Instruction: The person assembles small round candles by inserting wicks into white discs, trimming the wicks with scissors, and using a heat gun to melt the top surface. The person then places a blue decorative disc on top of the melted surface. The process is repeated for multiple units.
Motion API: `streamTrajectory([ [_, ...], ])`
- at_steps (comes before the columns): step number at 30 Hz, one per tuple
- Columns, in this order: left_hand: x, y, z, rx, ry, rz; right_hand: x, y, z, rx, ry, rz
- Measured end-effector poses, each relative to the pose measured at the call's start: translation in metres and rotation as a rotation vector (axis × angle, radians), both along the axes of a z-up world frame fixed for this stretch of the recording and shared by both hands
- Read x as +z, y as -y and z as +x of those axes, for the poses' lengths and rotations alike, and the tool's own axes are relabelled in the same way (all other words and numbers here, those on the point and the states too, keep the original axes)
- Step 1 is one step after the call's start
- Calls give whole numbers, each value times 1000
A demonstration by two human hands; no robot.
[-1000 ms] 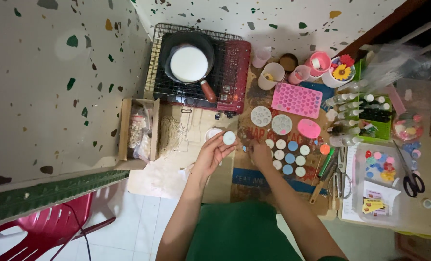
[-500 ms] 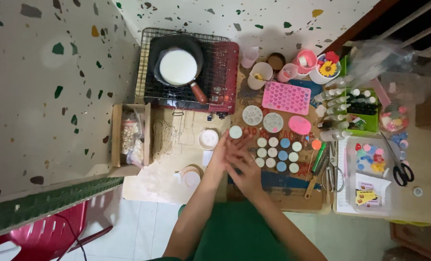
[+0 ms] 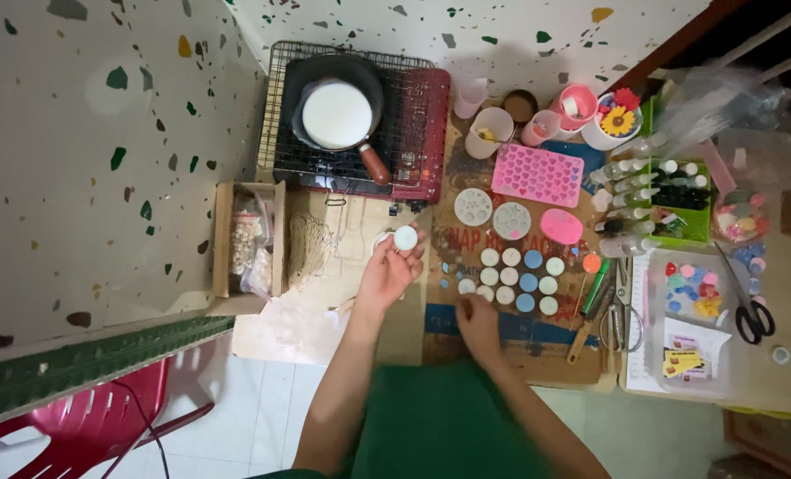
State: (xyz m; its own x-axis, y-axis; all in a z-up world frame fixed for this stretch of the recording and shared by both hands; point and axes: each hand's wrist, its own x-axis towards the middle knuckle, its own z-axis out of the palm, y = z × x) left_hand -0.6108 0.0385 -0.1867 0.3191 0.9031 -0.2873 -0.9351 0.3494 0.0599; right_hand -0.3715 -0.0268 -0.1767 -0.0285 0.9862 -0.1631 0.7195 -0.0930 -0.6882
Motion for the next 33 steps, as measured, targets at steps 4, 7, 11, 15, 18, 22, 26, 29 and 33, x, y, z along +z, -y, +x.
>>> streamTrajectory([
  [4,13,2,0,10,-2,-13,-16,-8,-20,124,84,34],
  [7,23,5,4,17,2,-15,-20,-26,-35,76,66,79],
  [11,43,13,11,51,-11,-52,-28,-40,-45,56,141,32],
  [15,66,16,16,53,-71,-26,-36,-39,-46,6,-20,-21],
  [18,72,15,18,32,-111,-1,-40,-41,-39,38,42,65],
  [22,64,12,21,-29,-122,1,-20,-42,-25,-243,-209,-77],
  [26,63,12,25,-175,-251,9,85,-69,-20,-547,-924,-161],
  [29,65,11,36,-220,-307,25,140,-75,-16,-392,-1038,-104],
  [33,110,13,49,-244,-308,48,161,-73,-25,-141,-922,-66],
])
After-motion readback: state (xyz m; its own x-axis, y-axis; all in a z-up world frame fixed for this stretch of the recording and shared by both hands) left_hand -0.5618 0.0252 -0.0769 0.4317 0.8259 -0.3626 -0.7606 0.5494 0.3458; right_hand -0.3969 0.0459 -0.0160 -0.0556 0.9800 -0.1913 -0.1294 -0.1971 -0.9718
